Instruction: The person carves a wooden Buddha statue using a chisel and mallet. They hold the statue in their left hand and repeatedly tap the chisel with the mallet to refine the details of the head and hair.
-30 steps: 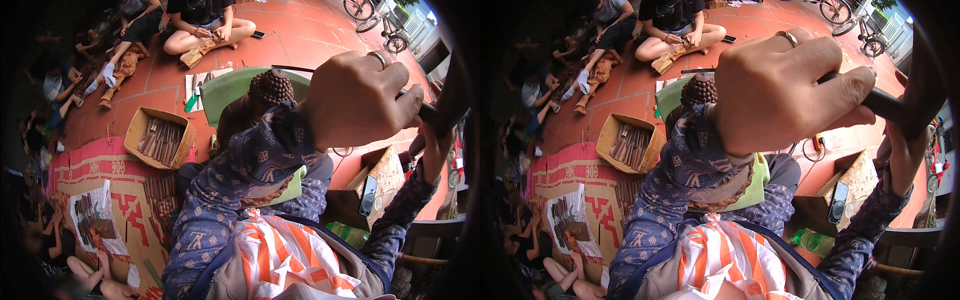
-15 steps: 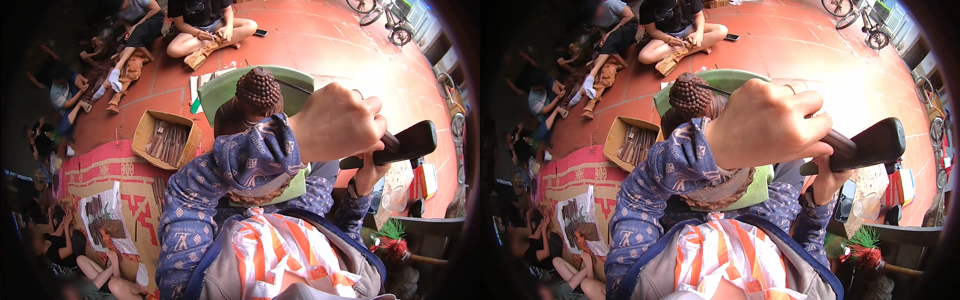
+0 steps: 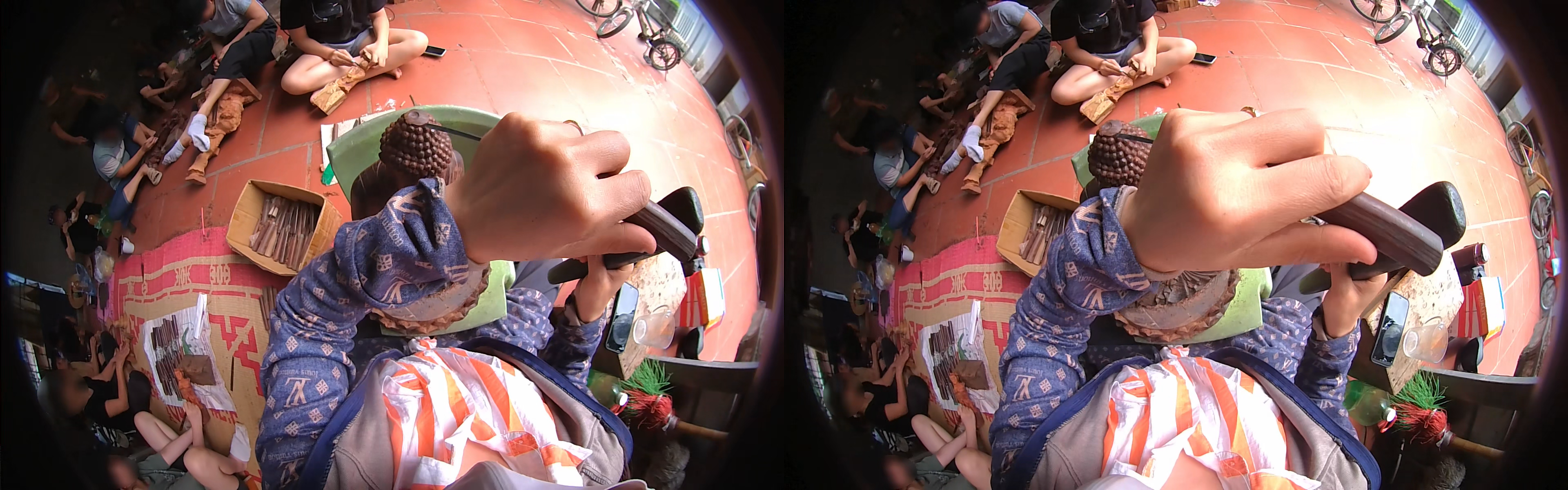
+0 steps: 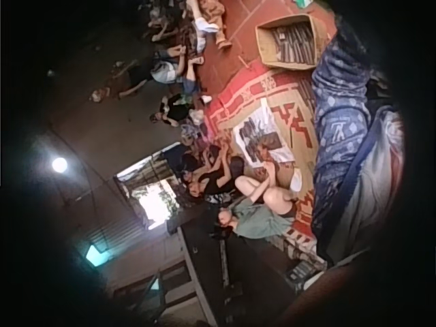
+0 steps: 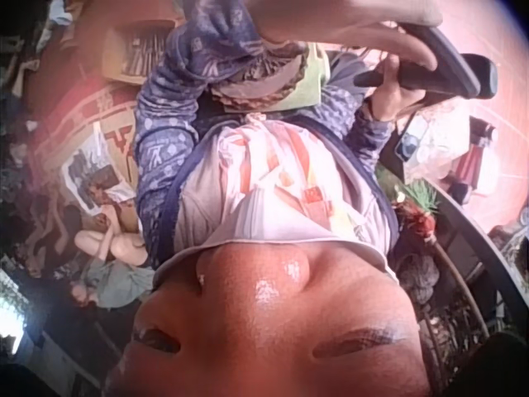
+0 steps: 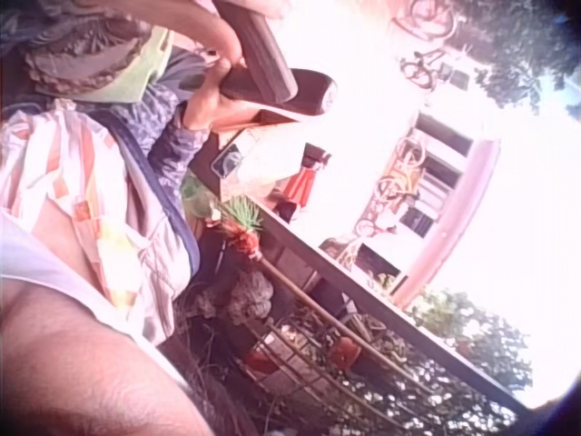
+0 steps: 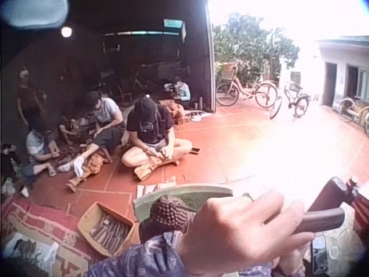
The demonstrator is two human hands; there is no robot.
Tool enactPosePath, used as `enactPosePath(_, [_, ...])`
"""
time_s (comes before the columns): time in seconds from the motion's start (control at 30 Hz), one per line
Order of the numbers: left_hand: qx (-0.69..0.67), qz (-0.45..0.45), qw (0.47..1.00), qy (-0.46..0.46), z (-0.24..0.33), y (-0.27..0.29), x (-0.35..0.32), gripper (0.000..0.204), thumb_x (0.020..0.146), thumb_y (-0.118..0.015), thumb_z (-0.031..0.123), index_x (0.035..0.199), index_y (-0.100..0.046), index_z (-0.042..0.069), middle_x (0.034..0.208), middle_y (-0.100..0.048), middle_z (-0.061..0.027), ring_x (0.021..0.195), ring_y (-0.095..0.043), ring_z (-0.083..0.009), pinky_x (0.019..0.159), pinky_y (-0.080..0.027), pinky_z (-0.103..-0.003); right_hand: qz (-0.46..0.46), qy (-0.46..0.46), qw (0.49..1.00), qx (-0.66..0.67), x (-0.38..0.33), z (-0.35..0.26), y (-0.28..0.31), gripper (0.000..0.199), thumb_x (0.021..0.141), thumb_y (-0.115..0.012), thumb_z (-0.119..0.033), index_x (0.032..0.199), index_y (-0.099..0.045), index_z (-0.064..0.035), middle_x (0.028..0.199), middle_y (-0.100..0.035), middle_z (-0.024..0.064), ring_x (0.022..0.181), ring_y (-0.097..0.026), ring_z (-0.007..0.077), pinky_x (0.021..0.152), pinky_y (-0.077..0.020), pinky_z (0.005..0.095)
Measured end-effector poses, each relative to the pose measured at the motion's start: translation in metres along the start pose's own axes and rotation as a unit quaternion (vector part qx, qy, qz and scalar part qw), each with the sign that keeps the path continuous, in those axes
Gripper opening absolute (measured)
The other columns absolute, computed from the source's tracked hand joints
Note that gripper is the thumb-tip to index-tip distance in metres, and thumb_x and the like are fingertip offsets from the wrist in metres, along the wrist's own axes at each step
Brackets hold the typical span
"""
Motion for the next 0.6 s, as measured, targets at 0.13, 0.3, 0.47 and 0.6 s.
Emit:
enactPosePath(0.13, [-0.007,-0.001,1.0,-0.002,0.0,0.002,-0.001,0.033,0.07,-0.072,0.042,0.075,-0.06,0.011,0.068,-0.054,-0.0047,0.056,-0.061,-0.023,0.049,-0.048,-0.034,0.014,0.019,0.998,0.055,0.002,-0.007,-0.005,0.025,0.084,-0.068,-0.002,0.106,-0.058,0.0054,0.085,-0.063,0.0076,0.064,-0.057,0.0106,0.056,-0.0458,0.0238])
enactPosePath(0.3, [0.054,-0.02,0.998,0.029,-0.009,-0.012,-0.003,0.031,0.068,-0.074,0.037,0.073,-0.061,0.009,0.069,-0.056,-0.0055,0.061,-0.063,-0.0231,0.05,-0.049,-0.034,-0.036,-0.026,0.999,0.028,0.006,-0.007,-0.012,0.031,0.086,-0.061,-0.001,0.116,-0.051,0.0006,0.083,-0.055,0.0031,0.062,-0.05,0.0084,0.057,-0.0411,0.0227])
enactPosePath(0.47, [0.114,-0.012,0.992,0.057,-0.02,-0.017,-0.002,0.027,0.073,-0.074,0.038,0.078,-0.063,0.013,0.067,-0.055,-0.0025,0.054,-0.06,-0.0208,0.045,-0.045,-0.033,-0.049,-0.078,0.992,0.09,0.018,-0.008,-0.024,0.031,0.086,-0.062,0.0,0.115,-0.053,0.0058,0.077,-0.055,0.0041,0.056,-0.049,0.0084,0.051,-0.0393,0.0224])
enactPosePath(0.6, [0.122,-0.015,0.99,0.063,-0.021,-0.017,0.0,0.027,0.073,-0.074,0.038,0.077,-0.063,0.013,0.067,-0.055,-0.0025,0.054,-0.06,-0.0206,0.044,-0.045,-0.033,-0.069,-0.07,0.995,-0.01,0.022,0.001,-0.022,0.033,0.087,-0.062,-0.001,0.117,-0.051,0.0056,0.077,-0.056,0.0035,0.057,-0.05,0.0074,0.051,-0.0388,0.0208])
Point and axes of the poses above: each hand's wrist, its own x-axis towards the middle knuckle, its own y-axis out of the back of the hand, z = x × y, the point moved 6 cm from there along x, towards the middle knuckle
